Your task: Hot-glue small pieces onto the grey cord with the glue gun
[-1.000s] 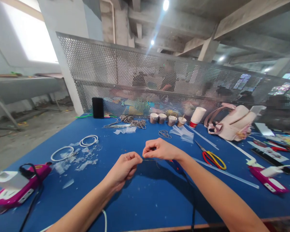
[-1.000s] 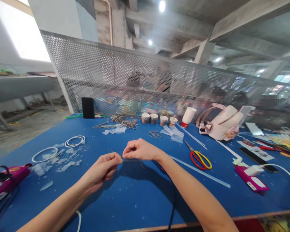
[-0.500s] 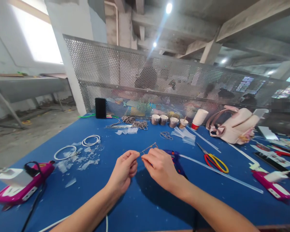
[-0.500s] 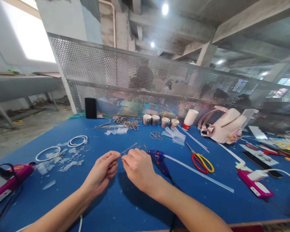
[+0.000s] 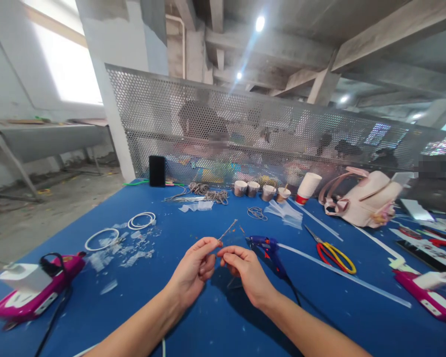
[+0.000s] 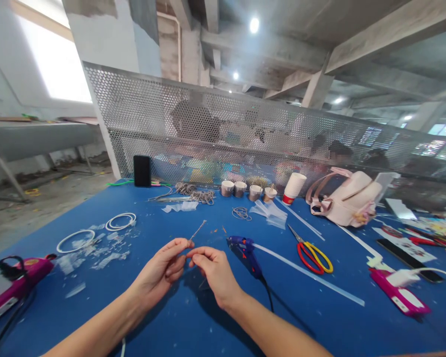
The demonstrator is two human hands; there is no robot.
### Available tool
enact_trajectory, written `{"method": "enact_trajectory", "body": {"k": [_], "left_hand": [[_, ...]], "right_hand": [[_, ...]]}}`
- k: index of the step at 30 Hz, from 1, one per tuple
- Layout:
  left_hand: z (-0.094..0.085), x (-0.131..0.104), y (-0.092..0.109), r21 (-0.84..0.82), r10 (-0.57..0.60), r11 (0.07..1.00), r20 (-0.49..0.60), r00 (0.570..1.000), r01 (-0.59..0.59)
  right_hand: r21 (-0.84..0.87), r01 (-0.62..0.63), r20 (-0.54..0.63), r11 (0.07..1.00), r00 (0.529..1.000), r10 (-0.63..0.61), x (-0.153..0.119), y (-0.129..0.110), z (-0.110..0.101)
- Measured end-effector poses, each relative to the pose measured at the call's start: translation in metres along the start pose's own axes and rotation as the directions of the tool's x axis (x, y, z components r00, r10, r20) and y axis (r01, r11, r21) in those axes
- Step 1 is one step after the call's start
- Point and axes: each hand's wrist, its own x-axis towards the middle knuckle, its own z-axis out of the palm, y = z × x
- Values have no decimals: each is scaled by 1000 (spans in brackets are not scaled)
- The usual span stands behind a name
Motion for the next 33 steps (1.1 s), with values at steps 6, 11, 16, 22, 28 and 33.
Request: {"method": "enact_trajectory", "body": {"k": [6,11,16,22,28,33], "left_hand": [[-2,2,1,24,32,999,16,999,-32],[-1,1,3,62,97,993,42,994,-99],[3,-2,3,79,104,991,21,994,-106],[4,-4,0,145,77,986,17,997,-79],[5,-5,-1,262,64,963,17,998,-66],[7,-7,-2,396,57,916,13,998,-57]], "right_hand": [[111,-103,29,989,995,100,4,8,-1],[41,-65,31,997,997,64,6,8,-6],[-270,314,-80,910,935,-346,8,-4,-19],[-308,346,-117,886,911,-396,14,-20,-21],[-234,328,-109,915,926,-360,19,-21,-19],[-111,236,-108,965,963,-248,23,-22,-23]]}}
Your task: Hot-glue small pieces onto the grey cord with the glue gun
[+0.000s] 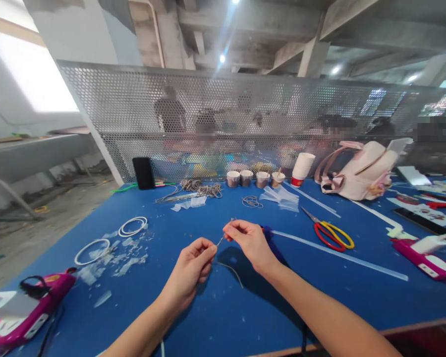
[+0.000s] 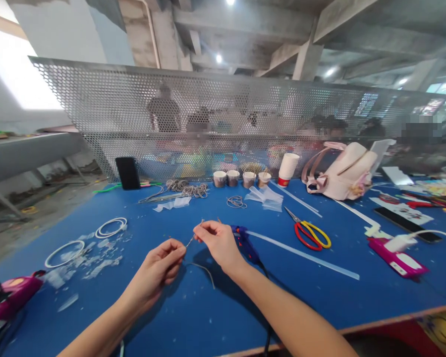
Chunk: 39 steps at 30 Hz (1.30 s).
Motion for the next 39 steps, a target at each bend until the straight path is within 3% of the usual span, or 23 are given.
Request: {"method": "enact_trajectory", "body": {"k": [8,17,20,28,39], "left_hand": [[3,-4,5,346,132,929,12,991,-128],[1,-3,0,421,197,886,32,980,-192],[3,-3,-1,379,165,912,16,986,-158],[4,4,-8,38,23,999,-35,999,-21],[3,6,-10,-31,-91,995,58,994,93]], "right_hand": [[58,-91,49,994,995,88,1,1,-8],[149,-154,64,977,987,146,0,4,-10],[171,-151,62,974,988,142,1,6,-9],[149,-133,56,980,990,126,-5,12,-3],[28,-69,28,997,997,68,-4,19,-5]]}}
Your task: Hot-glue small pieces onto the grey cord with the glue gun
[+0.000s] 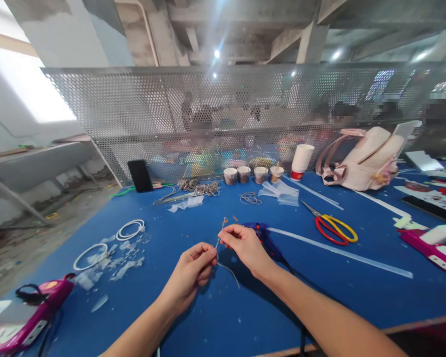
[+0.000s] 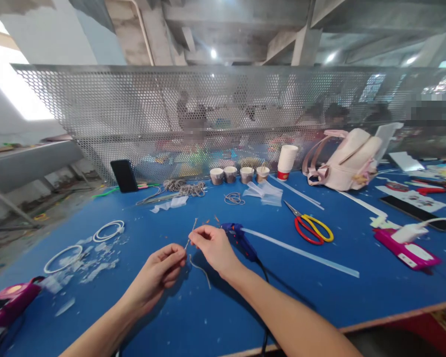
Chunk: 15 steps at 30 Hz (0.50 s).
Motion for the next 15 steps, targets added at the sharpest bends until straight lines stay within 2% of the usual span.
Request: {"method": "enact_trajectory", "body": {"k": [5,9,12,15], "left_hand": [[0,1,1,-19,-23,1000,-6,1000,23],[3,-1,2,-40,-10,999,-64,998,8],[4,-1,2,-21,38,999,-134,990,-42],[2,-1,-1,74,131,990,-189,973,-119]], "right_hand": [[-24,20,22,1000,1000,-19,0,2,-1],[-23,21,39,1000,999,-20,-2,2,-1],[-30,3,63,1000,998,-1,-4,2,0],[-45,-17,111,999,994,22,-7,4,3]]}}
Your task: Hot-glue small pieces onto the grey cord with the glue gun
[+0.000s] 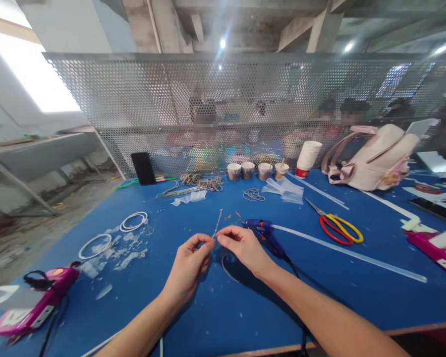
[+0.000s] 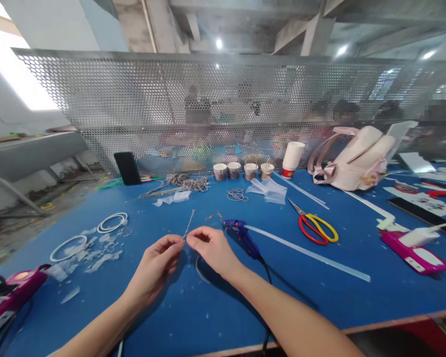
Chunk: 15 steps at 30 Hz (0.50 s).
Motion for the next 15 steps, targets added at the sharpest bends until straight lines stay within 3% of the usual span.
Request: {"method": "enact_trajectory", "body": {"k": [6,11,15], "left_hand": [[0,0,-3,253,219,947,-48,975,-200],[1,2,-6,380,461,827,-37,887,-414],[-1,0,-7,448,526,758,8,851,-473]], "right_hand": [[39,-41,-3,998,999,41,-3,5,9],[34,-55,-3,998,998,55,-5,6,11],[-18,-62,-5,998,998,62,-6,6,9]]}}
